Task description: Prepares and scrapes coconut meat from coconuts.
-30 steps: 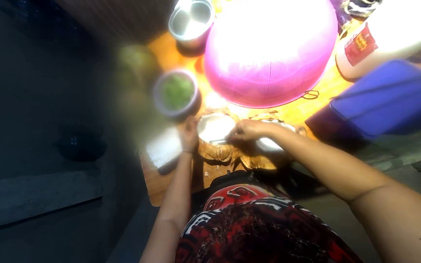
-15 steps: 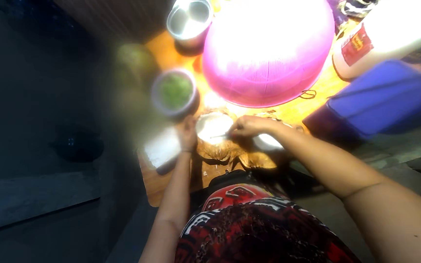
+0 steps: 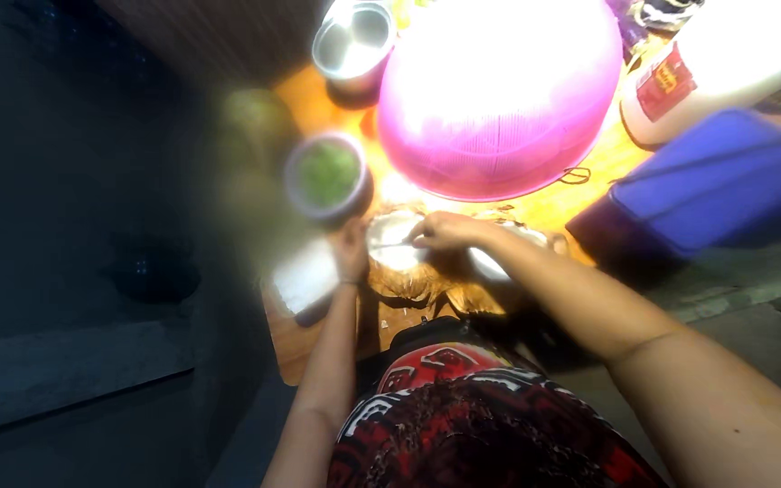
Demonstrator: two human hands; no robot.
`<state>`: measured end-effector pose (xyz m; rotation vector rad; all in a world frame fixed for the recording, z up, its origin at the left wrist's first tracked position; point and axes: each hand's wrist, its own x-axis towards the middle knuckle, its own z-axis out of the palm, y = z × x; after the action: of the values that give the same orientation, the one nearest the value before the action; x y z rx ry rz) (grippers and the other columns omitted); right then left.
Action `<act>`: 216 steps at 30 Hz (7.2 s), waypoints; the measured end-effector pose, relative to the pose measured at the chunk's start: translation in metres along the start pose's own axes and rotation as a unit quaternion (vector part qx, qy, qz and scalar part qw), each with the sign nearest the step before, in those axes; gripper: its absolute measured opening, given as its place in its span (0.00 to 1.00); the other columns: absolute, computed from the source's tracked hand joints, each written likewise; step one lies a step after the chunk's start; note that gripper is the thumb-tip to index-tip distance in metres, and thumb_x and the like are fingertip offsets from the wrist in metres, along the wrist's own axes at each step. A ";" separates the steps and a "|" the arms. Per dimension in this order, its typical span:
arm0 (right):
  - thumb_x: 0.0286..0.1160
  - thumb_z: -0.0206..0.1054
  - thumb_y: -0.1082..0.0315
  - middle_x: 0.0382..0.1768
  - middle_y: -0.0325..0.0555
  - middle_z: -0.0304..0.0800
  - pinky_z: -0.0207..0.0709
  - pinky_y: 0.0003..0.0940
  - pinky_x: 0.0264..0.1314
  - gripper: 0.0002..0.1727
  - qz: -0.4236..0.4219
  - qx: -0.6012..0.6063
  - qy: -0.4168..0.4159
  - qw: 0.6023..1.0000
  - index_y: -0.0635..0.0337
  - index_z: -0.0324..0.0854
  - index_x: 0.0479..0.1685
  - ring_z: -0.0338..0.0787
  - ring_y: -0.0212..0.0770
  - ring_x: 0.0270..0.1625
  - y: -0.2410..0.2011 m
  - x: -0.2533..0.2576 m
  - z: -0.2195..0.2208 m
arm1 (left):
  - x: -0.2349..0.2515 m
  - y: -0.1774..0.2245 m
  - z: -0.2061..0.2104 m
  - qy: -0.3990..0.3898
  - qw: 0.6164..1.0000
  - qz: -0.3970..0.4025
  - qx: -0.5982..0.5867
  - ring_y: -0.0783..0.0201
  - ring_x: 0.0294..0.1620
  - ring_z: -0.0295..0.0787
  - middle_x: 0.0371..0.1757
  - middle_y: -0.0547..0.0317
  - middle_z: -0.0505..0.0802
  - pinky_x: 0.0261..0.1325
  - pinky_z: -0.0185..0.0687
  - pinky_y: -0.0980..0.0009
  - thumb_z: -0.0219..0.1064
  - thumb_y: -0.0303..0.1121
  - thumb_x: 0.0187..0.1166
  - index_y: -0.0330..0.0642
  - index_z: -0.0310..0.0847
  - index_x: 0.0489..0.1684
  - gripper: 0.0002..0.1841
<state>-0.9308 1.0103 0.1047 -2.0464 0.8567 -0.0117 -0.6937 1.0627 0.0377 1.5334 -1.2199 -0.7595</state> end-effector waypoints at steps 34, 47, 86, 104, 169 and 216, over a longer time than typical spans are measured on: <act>0.88 0.62 0.65 0.49 0.59 0.94 0.78 0.64 0.65 0.15 -0.009 0.012 0.020 1.000 0.56 0.91 0.62 0.92 0.58 0.56 0.003 -0.004 0.007 | 0.000 0.004 0.001 -0.002 1.000 -0.010 0.014 0.74 0.47 0.89 0.53 0.53 0.93 0.57 0.85 0.74 0.62 0.34 0.88 0.35 0.81 0.68 0.17; 0.89 0.60 0.67 0.49 0.61 0.93 0.78 0.63 0.63 0.16 0.007 0.068 0.050 0.996 0.59 0.89 0.64 0.91 0.58 0.53 -0.001 0.004 0.024 | 0.002 0.002 0.001 -0.004 1.000 -0.004 0.022 0.73 0.48 0.90 0.54 0.52 0.93 0.57 0.85 0.73 0.61 0.35 0.89 0.35 0.81 0.69 0.18; 0.87 0.60 0.62 0.53 0.57 0.93 0.79 0.72 0.59 0.14 0.130 -0.092 -0.011 0.987 0.50 0.90 0.59 0.91 0.63 0.61 -0.017 -0.005 0.038 | -0.003 0.004 0.000 0.021 0.998 -0.026 0.053 0.72 0.39 0.86 0.46 0.54 0.92 0.51 0.84 0.72 0.60 0.36 0.89 0.37 0.82 0.68 0.17; 0.90 0.58 0.64 0.57 0.61 0.91 0.78 0.63 0.69 0.16 0.067 0.124 0.084 0.986 0.57 0.87 0.65 0.90 0.59 0.62 -0.017 0.009 0.049 | -0.006 0.002 0.000 0.027 0.998 -0.030 0.046 0.69 0.47 0.89 0.52 0.51 0.93 0.57 0.85 0.69 0.60 0.38 0.90 0.39 0.82 0.69 0.18; 0.92 0.57 0.61 0.48 0.52 0.96 0.82 0.58 0.61 0.18 -0.024 0.145 0.132 0.980 0.50 0.87 0.71 0.94 0.50 0.49 0.012 -0.012 0.086 | -0.004 0.002 -0.002 0.018 0.998 -0.006 0.067 0.70 0.55 0.89 0.57 0.50 0.93 0.65 0.82 0.70 0.55 0.39 0.93 0.36 0.82 0.69 0.19; 0.91 0.59 0.64 0.40 0.53 0.92 0.82 0.52 0.54 0.18 0.020 0.128 0.059 0.990 0.53 0.86 0.71 0.89 0.48 0.40 0.001 -0.011 0.058 | -0.007 0.008 0.000 0.024 0.997 0.000 0.077 0.70 0.57 0.89 0.58 0.49 0.93 0.67 0.80 0.70 0.54 0.37 0.93 0.35 0.83 0.67 0.18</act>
<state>-0.9219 1.0590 0.0723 -1.8007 0.9186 -0.2119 -0.6981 1.0693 0.0449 1.6660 -1.2673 -0.6380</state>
